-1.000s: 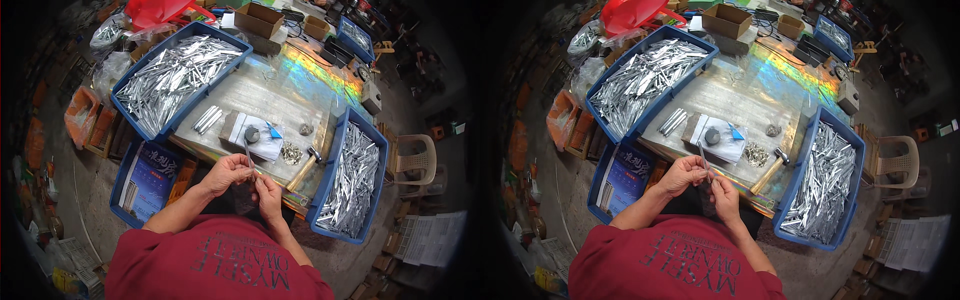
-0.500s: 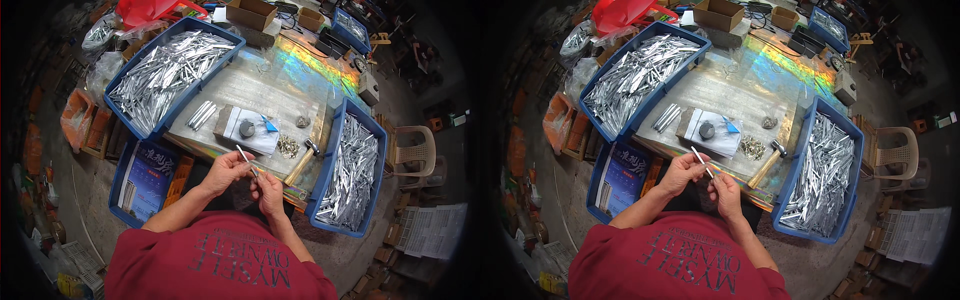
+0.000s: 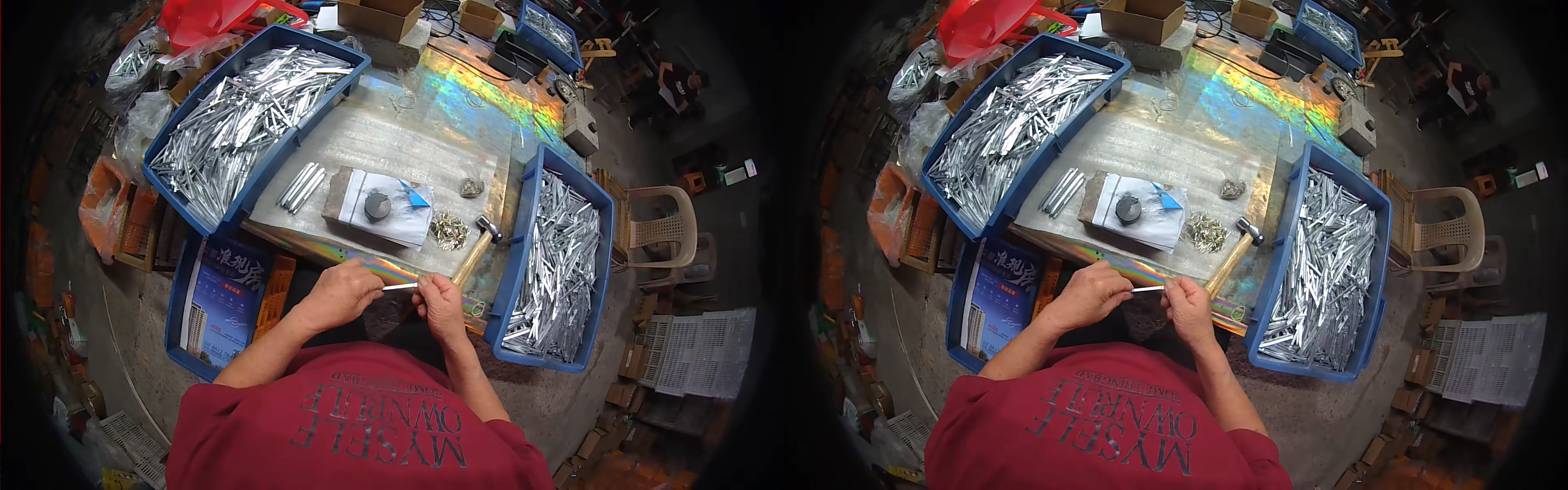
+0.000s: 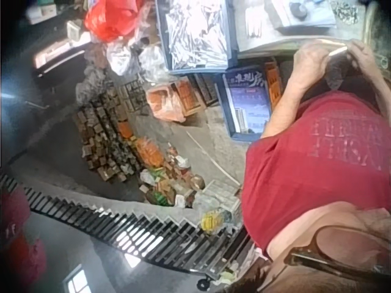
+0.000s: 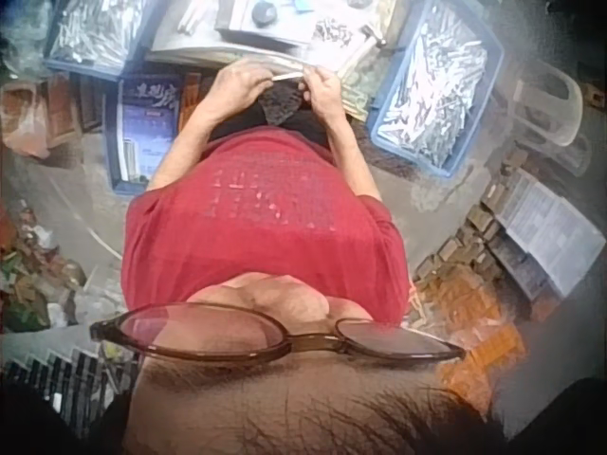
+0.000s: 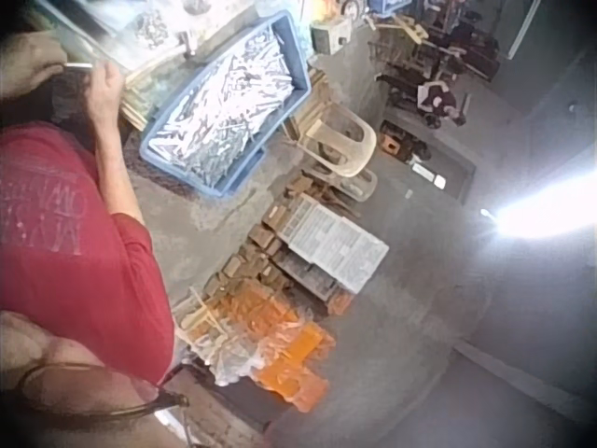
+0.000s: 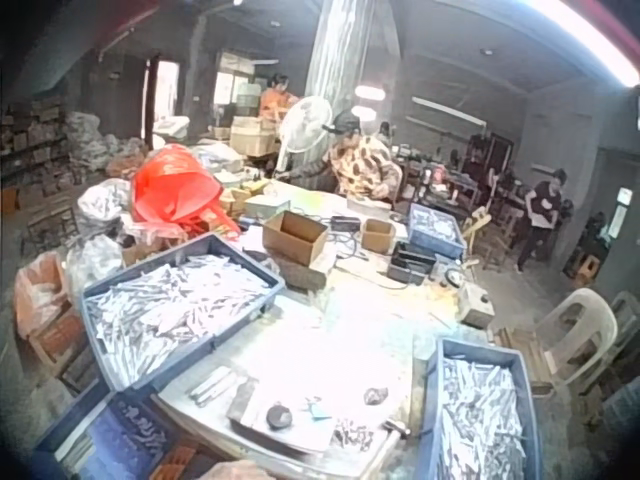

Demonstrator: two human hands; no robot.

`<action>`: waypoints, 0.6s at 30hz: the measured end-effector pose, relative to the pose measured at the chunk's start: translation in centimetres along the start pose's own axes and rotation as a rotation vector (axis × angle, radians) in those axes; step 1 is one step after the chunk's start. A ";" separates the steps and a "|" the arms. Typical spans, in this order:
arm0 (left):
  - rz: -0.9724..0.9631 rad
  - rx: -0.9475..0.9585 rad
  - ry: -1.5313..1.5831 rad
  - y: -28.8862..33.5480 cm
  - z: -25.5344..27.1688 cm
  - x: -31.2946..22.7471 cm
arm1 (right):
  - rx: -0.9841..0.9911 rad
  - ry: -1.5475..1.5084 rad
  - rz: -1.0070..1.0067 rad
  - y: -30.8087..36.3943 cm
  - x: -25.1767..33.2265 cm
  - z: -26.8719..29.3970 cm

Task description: The person puts on eyeglasses, picks up metal strips from a container, and assembles them with small metal pins by hand and with a hammer on a metal block.

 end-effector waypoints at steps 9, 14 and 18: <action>0.275 0.122 0.369 0.5 -1.1 2.0 | -0.506 1.274 0.770 -3.6 3.6 4.0; 0.435 0.160 0.669 1.2 -2.0 2.9 | -0.525 1.378 0.657 -3.9 3.0 3.9; 0.491 0.130 0.711 1.4 -2.2 3.4 | -0.538 1.305 0.709 -3.3 3.5 4.0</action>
Point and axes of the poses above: each hand's wrist, its own y-axis away from the middle knuckle, its own z-axis out of the back of the hand, x = y × z, the point moved 6 cm from there along -y, towards the middle knuckle, and after that the axes turned 1 degree about z, right-handed, at the moved point
